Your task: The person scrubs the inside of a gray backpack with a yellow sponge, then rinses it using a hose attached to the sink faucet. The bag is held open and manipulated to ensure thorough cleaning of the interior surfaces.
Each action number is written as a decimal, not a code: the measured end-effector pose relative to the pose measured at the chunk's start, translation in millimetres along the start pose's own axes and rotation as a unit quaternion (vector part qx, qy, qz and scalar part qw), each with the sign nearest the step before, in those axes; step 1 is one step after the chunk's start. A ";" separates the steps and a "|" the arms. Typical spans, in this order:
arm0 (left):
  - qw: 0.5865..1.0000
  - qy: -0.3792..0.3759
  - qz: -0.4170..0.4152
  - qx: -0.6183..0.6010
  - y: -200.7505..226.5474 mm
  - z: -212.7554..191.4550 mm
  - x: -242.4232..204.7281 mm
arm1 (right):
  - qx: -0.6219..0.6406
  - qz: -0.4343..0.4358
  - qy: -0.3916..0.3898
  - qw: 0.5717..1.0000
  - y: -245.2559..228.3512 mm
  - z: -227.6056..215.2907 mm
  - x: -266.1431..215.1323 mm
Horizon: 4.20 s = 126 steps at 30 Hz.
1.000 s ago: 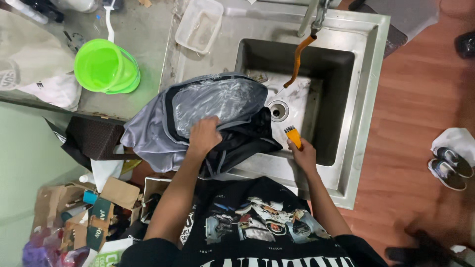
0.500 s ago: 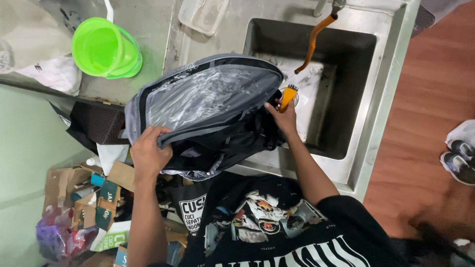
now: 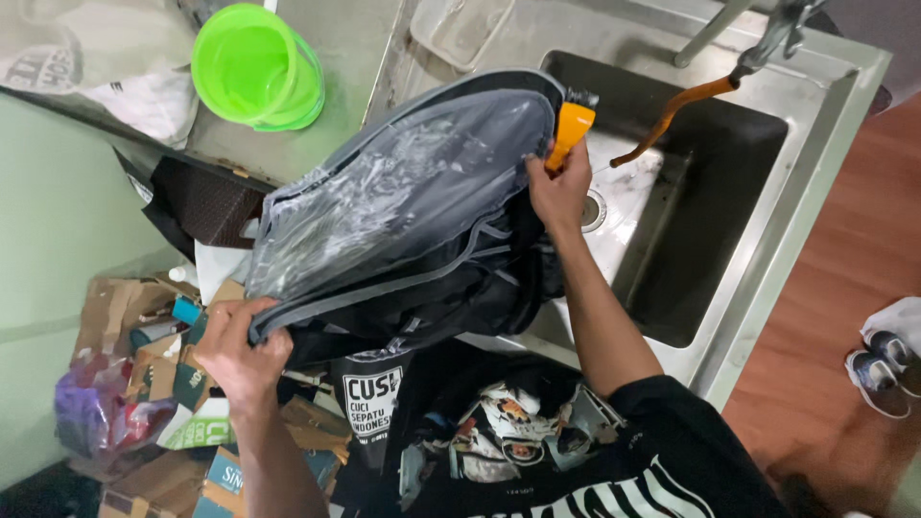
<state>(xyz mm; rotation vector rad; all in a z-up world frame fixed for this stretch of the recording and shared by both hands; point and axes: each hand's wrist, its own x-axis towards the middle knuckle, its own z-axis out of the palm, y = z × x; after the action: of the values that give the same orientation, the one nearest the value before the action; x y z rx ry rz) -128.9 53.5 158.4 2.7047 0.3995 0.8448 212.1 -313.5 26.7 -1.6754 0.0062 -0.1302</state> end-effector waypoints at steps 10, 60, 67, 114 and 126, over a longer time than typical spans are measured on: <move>0.864 -0.452 -0.197 0.101 58.0 26.3 67.8 | -0.370 0.091 -0.178 0.907 -15.3 105.6 28.5; 0.866 -0.478 0.133 0.056 19.6 297.1 107.9 | -0.345 -0.075 -0.202 0.913 71.4 86.7 -153.0; 0.877 -0.461 0.134 -0.033 15.4 276.4 114.0 | -0.453 -0.068 -0.040 0.888 143.3 -0.9 -50.6; 0.894 -0.442 -0.013 0.077 17.1 220.3 77.9 | -0.408 -0.133 -0.209 0.879 24.2 241.5 1.9; 0.878 -0.470 -0.028 0.089 11.4 226.0 76.1 | -0.410 -0.220 -0.256 0.848 29.7 255.1 -25.2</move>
<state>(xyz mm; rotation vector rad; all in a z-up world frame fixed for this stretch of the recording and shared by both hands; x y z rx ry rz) 65.7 28.1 22.5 2.8399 0.3160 -0.5860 212.1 -62.0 -31.1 -2.5006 -0.8382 -0.0117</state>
